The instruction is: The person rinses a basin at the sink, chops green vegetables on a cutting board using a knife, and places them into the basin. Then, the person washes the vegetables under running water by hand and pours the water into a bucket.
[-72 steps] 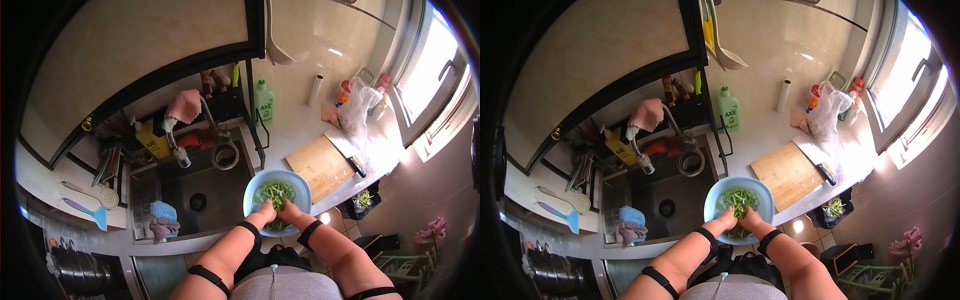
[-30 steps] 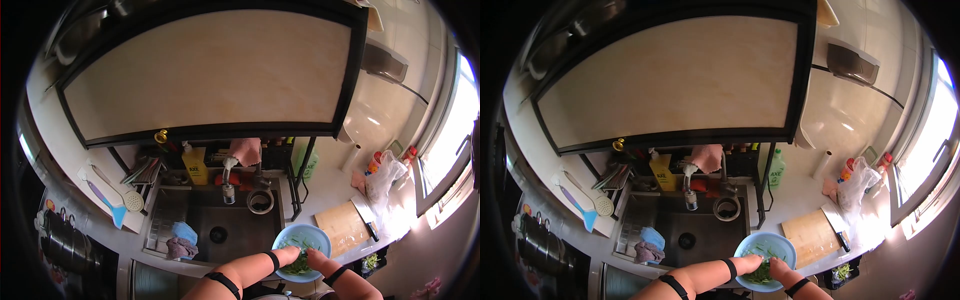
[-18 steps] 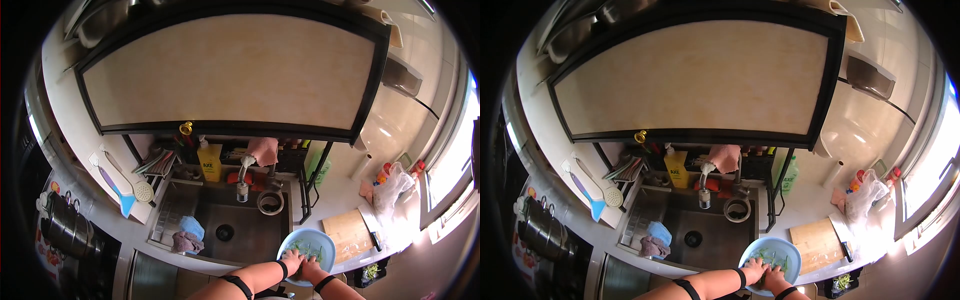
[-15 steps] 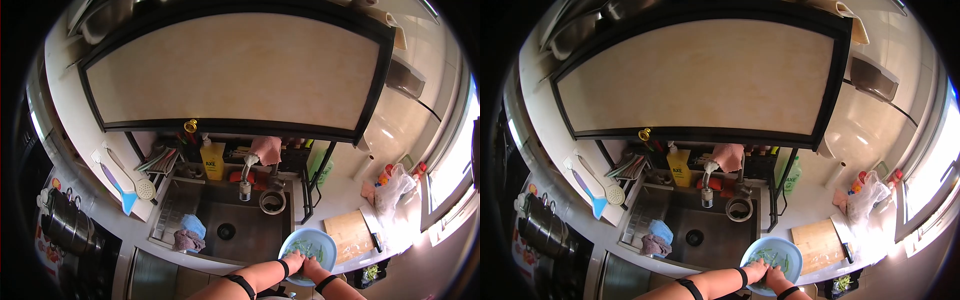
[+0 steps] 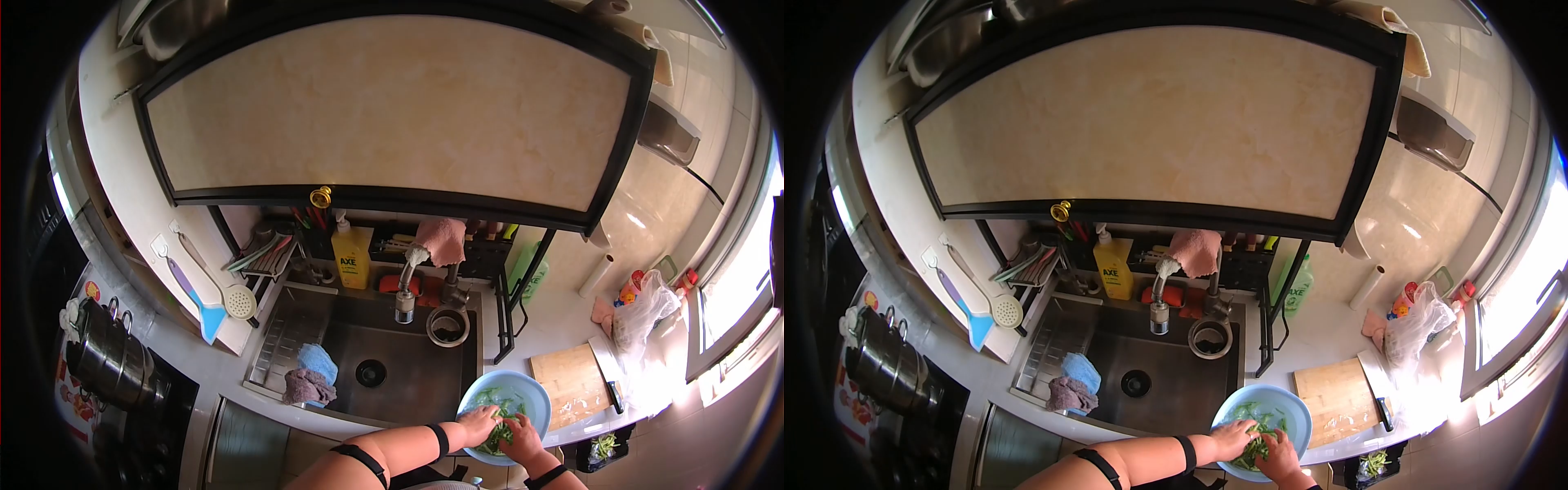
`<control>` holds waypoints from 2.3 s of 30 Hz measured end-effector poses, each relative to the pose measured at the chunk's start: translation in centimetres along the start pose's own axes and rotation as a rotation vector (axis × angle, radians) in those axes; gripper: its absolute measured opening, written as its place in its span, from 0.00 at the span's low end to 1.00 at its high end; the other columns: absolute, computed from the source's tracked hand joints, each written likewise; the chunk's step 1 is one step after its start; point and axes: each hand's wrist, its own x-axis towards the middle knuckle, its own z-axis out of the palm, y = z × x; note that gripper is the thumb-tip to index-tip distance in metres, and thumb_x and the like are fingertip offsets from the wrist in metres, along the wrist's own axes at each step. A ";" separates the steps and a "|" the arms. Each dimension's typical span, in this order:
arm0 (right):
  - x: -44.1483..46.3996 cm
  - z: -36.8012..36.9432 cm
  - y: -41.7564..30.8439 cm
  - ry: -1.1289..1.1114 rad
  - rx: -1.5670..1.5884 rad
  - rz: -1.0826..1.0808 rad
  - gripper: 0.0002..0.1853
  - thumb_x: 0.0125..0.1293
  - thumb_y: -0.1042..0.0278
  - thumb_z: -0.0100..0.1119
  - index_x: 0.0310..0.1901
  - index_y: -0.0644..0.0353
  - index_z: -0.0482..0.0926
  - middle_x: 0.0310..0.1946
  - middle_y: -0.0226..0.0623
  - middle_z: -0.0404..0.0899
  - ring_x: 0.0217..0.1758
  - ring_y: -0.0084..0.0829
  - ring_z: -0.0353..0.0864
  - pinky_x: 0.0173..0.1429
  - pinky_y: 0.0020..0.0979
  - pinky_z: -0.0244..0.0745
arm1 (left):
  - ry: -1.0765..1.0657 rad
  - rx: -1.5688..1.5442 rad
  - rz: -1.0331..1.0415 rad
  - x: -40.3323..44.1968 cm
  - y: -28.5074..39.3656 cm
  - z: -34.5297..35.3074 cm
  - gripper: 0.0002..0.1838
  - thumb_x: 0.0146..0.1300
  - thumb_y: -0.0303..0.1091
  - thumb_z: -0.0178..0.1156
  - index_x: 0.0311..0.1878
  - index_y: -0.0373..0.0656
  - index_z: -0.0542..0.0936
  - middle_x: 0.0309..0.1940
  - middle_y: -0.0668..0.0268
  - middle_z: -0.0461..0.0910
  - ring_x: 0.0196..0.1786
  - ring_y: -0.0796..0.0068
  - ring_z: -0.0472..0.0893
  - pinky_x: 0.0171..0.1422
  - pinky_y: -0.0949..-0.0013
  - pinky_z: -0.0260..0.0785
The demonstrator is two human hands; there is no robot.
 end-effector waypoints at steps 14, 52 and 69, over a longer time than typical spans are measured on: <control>-0.7 2.6 2.6 0.174 -0.039 0.009 0.14 0.43 0.61 0.65 0.34 0.55 0.79 0.42 0.40 0.76 0.46 0.41 0.76 0.50 0.37 0.74 | 0.044 0.087 0.214 -1.0 0.2 -0.7 0.14 0.56 0.32 0.51 0.46 0.44 0.77 0.55 0.61 0.67 0.58 0.61 0.69 0.61 0.62 0.63; -0.1 2.5 3.3 -0.007 -0.187 0.138 0.10 0.53 0.60 0.52 0.26 0.54 0.80 0.30 0.42 0.77 0.34 0.43 0.78 0.39 0.42 0.75 | -0.128 0.208 -0.018 -1.2 1.9 -0.5 0.13 0.54 0.35 0.55 0.41 0.41 0.78 0.46 0.58 0.70 0.53 0.59 0.71 0.55 0.58 0.67; -0.1 2.3 3.1 -0.055 -0.237 0.159 0.10 0.53 0.56 0.53 0.27 0.51 0.81 0.31 0.38 0.78 0.35 0.41 0.79 0.40 0.41 0.76 | -0.131 0.203 -0.005 -1.3 1.8 -0.4 0.14 0.53 0.35 0.55 0.42 0.41 0.78 0.46 0.58 0.70 0.53 0.58 0.71 0.57 0.59 0.66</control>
